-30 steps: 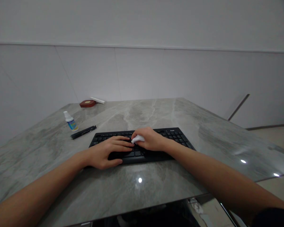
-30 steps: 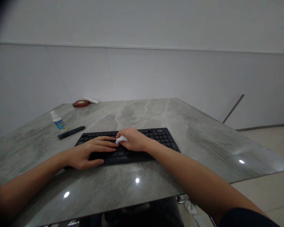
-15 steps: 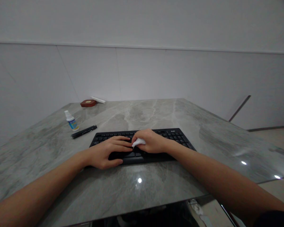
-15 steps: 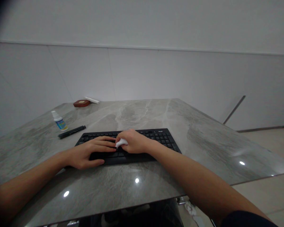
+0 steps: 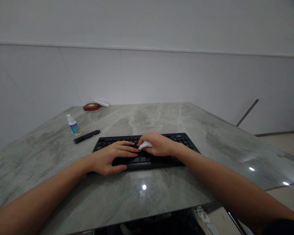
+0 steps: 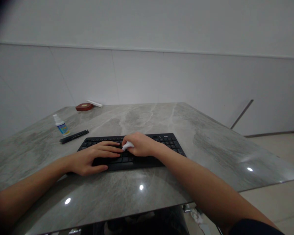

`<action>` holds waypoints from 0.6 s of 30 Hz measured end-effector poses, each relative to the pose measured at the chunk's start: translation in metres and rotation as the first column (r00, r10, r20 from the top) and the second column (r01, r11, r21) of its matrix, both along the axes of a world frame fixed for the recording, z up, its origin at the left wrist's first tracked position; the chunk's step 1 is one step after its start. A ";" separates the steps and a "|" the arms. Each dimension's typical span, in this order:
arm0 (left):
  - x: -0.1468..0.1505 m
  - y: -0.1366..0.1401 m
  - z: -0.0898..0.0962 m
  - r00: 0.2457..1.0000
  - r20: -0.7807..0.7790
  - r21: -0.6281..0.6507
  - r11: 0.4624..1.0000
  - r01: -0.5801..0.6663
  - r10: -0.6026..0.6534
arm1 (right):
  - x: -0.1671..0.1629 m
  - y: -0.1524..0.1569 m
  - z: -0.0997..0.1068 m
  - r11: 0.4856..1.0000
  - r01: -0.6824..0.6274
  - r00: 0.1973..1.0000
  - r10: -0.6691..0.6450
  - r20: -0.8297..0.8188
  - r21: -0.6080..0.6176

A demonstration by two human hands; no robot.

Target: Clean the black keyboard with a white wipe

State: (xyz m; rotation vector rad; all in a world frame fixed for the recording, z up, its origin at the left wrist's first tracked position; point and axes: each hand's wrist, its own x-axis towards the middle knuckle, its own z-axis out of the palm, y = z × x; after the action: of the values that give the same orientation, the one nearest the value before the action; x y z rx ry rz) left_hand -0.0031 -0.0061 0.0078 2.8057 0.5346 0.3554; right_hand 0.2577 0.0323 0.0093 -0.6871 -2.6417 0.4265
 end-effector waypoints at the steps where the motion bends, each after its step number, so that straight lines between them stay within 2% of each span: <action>1: 0.000 0.000 0.000 1.000 -0.002 0.001 1.000 0.000 0.000 | 0.000 0.000 0.000 1.000 0.012 1.000 -0.011 -0.007 0.017; 6: -0.001 0.000 -0.001 1.000 0.015 0.003 1.000 -0.003 0.003 | 0.000 -0.001 -0.001 0.998 -0.058 0.998 0.058 -0.013 0.009; 10: 0.000 0.000 -0.001 1.000 0.014 0.002 1.000 0.004 -0.004 | 0.000 -0.001 -0.001 0.999 -0.025 1.000 0.025 0.004 0.035; 18: -0.001 -0.001 -0.001 0.999 0.032 0.013 1.000 0.003 -0.003 | -0.005 -0.002 -0.007 0.999 -0.026 0.996 0.027 -0.081 0.020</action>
State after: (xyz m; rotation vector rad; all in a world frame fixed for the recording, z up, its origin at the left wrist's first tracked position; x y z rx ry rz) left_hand -0.0040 -0.0067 0.0068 2.8079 0.5232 0.4037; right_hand 0.2528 0.0299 0.0018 -0.6161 -2.5775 0.4278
